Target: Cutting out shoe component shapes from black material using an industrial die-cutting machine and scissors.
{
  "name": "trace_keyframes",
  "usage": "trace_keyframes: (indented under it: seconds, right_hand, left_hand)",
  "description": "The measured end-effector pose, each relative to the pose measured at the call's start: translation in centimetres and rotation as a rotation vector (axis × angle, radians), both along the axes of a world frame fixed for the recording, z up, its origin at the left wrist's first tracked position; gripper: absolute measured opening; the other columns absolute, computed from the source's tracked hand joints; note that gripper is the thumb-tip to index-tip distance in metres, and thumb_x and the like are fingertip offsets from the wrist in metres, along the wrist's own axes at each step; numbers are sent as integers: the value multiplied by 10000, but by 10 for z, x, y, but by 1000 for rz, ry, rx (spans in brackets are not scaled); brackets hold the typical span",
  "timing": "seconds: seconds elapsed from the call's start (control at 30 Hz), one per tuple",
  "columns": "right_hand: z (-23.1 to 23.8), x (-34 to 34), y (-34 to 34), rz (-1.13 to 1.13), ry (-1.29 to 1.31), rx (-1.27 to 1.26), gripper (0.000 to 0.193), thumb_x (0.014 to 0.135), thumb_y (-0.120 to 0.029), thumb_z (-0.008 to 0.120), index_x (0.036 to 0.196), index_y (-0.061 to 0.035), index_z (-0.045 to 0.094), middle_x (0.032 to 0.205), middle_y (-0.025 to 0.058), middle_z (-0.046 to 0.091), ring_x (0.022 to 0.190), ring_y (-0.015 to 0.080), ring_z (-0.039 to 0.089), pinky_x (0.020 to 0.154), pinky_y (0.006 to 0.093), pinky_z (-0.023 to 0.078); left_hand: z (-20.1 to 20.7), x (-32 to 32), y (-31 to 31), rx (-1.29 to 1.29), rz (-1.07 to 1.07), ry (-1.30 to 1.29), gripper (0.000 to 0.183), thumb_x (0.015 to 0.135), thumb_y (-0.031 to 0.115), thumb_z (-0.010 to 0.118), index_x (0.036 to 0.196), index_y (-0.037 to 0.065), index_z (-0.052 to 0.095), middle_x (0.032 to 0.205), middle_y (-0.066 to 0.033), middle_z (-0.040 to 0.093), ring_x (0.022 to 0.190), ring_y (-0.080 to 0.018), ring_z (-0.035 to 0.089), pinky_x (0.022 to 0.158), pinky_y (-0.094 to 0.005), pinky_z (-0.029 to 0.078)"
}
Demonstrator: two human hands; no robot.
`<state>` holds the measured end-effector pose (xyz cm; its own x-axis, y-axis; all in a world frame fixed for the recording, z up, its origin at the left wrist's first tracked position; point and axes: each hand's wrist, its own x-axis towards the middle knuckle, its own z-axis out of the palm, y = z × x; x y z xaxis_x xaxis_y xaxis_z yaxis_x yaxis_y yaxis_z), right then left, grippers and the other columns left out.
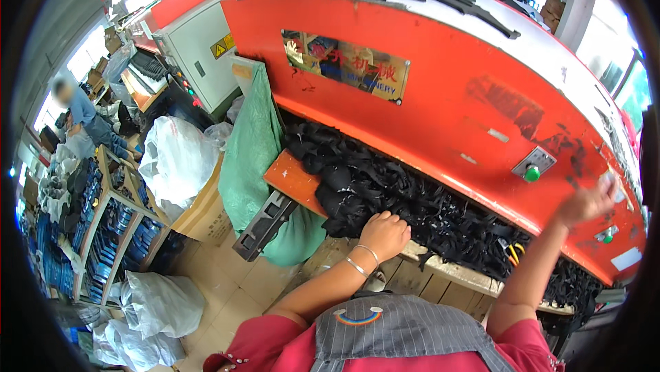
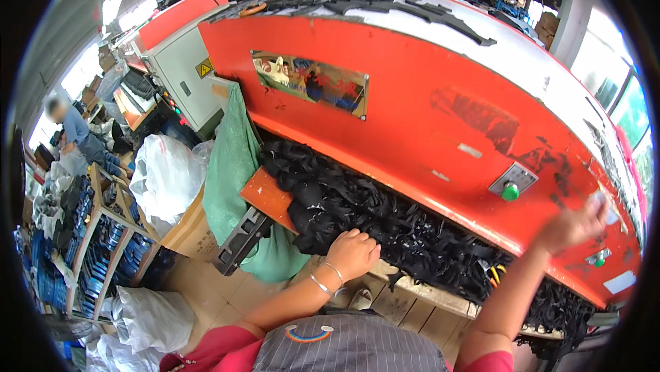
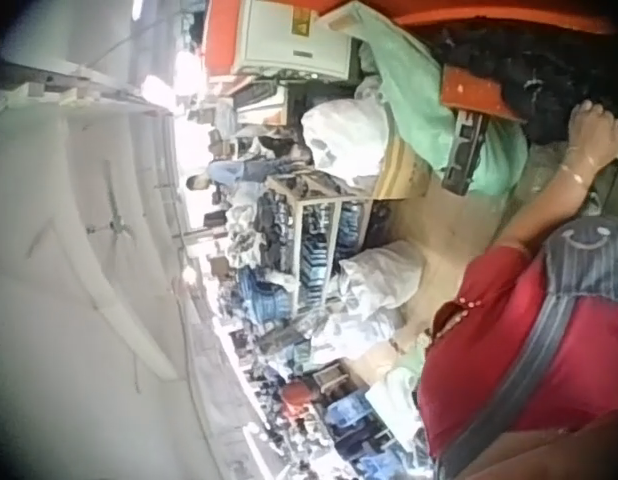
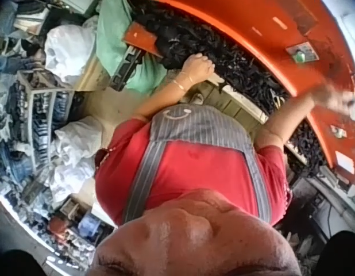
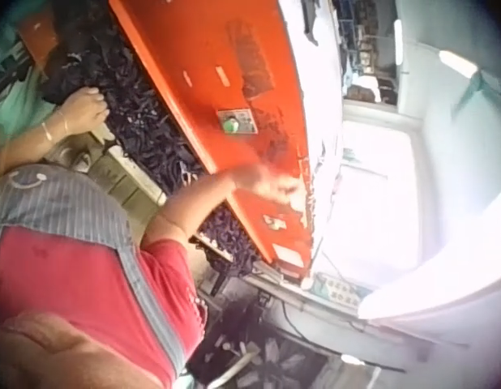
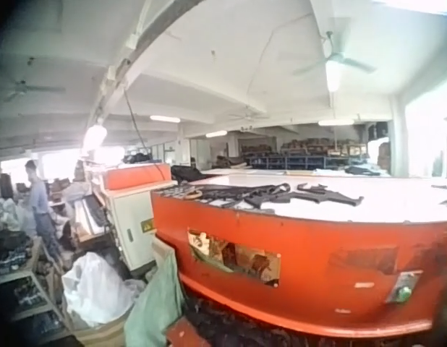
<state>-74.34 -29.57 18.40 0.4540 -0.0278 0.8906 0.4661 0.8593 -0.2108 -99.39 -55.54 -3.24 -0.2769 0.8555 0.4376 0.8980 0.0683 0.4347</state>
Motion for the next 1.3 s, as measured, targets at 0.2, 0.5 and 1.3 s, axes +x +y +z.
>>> trace_keyframes:
  seconds: [0.2,0.5,1.3]
  right_hand:
    - [7,-241,-148,896,-679,227,284,870,-70,461,1116,49,535,1054,213,617,1017,302,577,919,439,442]
    - [-163,-406,-185,783,-1377,-739,618,851,-422,642,1177,95,549,1208,271,573,1150,393,539,989,411,428]
    - [-241,-549,-226,678,-1931,-1297,749,845,-608,458,1127,61,642,1189,279,597,1109,383,586,943,412,453]
  left_hand:
    - [-6,-28,-6,-105,-2,14,284,833,278,548,652,85,649,726,-87,640,763,-279,603,739,-392,485]
    - [-6,-80,-111,-368,-712,-480,304,904,306,565,927,44,718,864,-141,693,872,-316,654,792,-399,519]
    - [-80,-337,-92,545,92,-746,611,1031,354,342,1484,-4,141,1483,-237,288,1352,-333,351,1101,-380,295]
